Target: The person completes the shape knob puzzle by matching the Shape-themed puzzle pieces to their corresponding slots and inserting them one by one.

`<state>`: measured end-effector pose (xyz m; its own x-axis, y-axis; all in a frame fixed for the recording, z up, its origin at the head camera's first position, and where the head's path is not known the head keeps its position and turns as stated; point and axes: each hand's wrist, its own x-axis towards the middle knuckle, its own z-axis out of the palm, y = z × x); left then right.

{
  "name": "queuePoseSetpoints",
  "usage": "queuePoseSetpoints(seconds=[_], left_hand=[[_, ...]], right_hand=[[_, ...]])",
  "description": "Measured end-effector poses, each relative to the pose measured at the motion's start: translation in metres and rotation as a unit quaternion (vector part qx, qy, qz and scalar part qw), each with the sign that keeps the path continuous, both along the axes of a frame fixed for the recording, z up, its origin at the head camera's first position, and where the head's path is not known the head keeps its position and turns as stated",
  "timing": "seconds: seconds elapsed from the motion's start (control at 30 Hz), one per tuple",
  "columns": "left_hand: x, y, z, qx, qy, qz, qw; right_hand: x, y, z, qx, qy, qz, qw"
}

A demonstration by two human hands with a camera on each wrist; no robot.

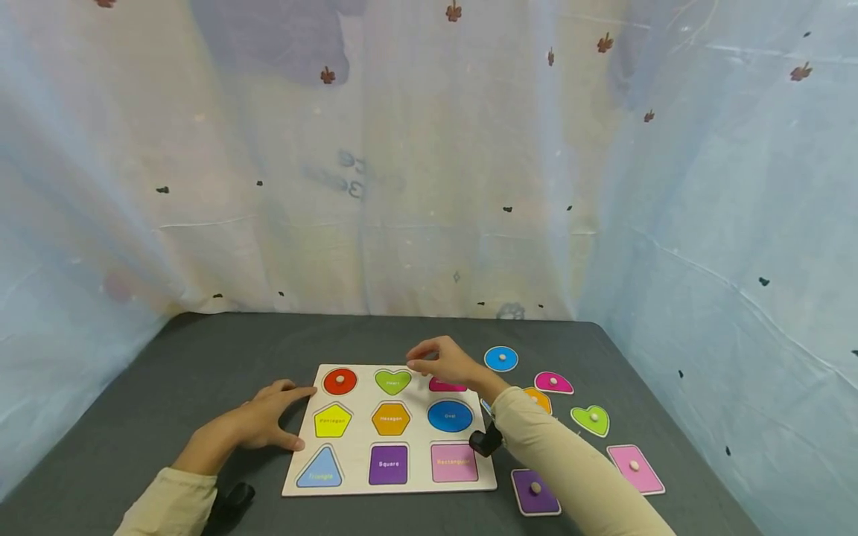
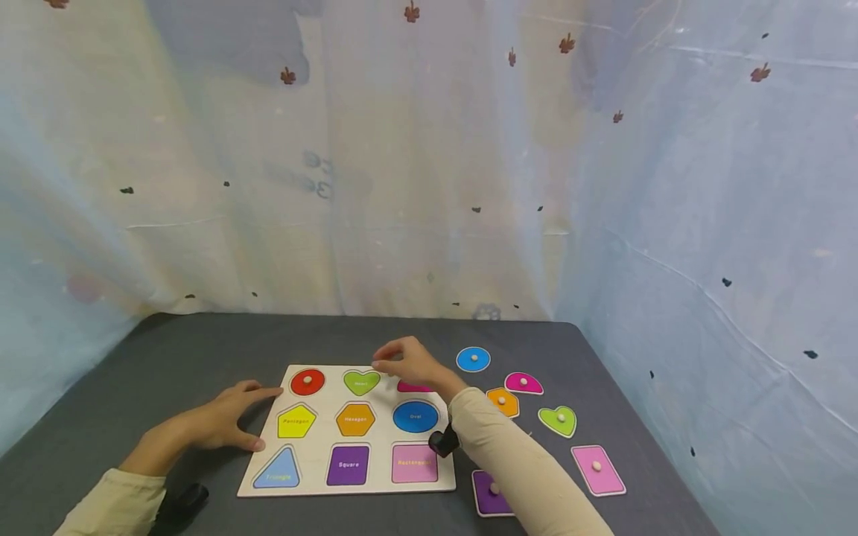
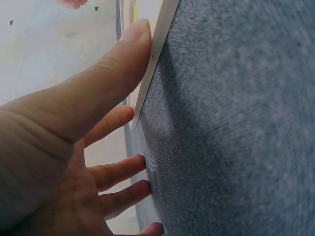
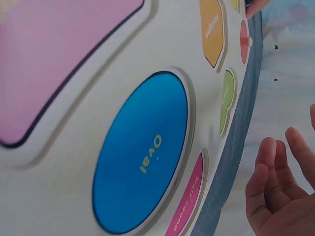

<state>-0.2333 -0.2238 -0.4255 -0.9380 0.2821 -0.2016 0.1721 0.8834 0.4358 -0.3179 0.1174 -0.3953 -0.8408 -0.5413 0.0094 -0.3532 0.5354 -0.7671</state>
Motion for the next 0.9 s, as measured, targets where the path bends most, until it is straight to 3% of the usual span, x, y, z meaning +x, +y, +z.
queuePoseSetpoints(seconds=[0.37,0.6,0.77,0.9], left_hand=[[-0.001,0.002,-0.001,0.008,-0.001,-0.005,1.0000],[0.000,0.003,-0.002,0.014,-0.008,0.003,0.9999],[0.000,0.002,-0.002,0.011,-0.010,0.006,0.9999],[0.000,-0.001,-0.003,0.002,-0.004,0.008,1.0000]], right_hand=[[0.012,0.037,-0.011,-0.004,0.001,-0.030,1.000],[0.019,0.066,-0.010,-0.006,0.025,-0.025,0.999],[0.026,0.087,-0.005,-0.008,0.014,-0.028,0.999],[0.028,0.102,-0.005,-0.024,0.009,-0.008,1.000]])
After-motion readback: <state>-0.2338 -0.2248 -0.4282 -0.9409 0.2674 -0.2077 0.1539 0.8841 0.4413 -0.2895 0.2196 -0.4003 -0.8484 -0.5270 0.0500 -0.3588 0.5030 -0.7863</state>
